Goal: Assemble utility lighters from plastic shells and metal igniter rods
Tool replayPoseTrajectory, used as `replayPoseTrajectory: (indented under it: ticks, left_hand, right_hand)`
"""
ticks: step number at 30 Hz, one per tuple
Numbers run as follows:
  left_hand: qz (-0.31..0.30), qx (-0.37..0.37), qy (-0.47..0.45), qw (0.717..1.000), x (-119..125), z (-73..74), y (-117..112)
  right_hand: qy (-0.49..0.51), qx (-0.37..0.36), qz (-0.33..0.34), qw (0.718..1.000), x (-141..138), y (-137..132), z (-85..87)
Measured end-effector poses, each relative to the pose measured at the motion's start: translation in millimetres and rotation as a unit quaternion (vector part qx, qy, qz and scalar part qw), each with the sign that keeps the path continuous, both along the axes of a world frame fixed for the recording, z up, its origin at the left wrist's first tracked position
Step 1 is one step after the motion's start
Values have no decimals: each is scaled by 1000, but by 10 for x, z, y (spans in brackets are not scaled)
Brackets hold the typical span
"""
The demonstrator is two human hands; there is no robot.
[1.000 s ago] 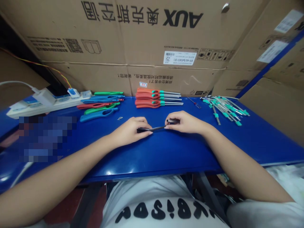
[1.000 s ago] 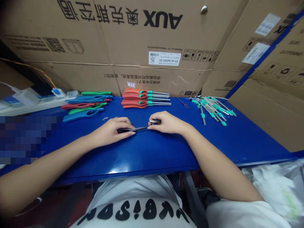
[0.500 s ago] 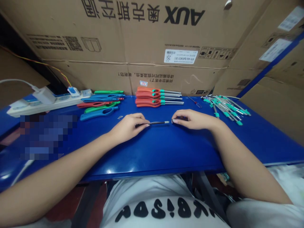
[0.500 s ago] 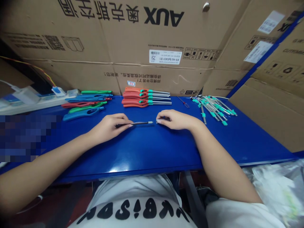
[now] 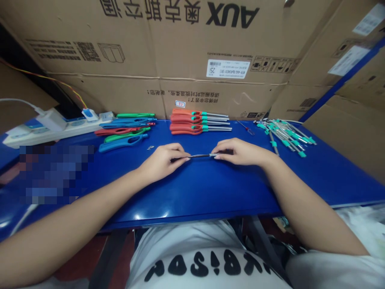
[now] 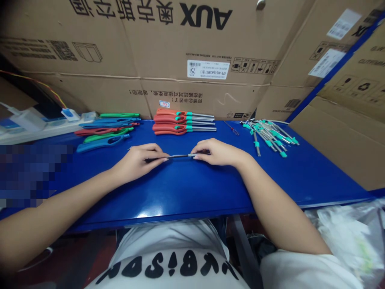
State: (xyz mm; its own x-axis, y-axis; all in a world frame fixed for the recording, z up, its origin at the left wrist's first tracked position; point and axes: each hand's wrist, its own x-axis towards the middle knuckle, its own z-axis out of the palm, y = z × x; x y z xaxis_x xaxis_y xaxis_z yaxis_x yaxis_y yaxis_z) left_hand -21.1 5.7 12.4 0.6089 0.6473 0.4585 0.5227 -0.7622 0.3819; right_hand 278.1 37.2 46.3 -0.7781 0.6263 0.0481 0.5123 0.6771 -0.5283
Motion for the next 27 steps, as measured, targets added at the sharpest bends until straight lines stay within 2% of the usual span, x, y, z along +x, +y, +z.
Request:
replayPoseTrajectory:
  ticks: [10,16,20,27]
  left_hand:
    - [-10,32,-29,999,18,-25,-20]
    - [-24,-10,-44,999,98,-69,-68]
    - [-26,-26,-40,999,135,-98,-80]
    - [-11,-53,-58,997,135,-59,-66]
  right_hand:
    - [34,45,2,998,-77,-41,-20]
    - [33,67,32,997,-262,-125,-120]
    - [-13,104,21,994,-400,-202,-180]
    - [-26,142,5,990,-401,-198,-182]
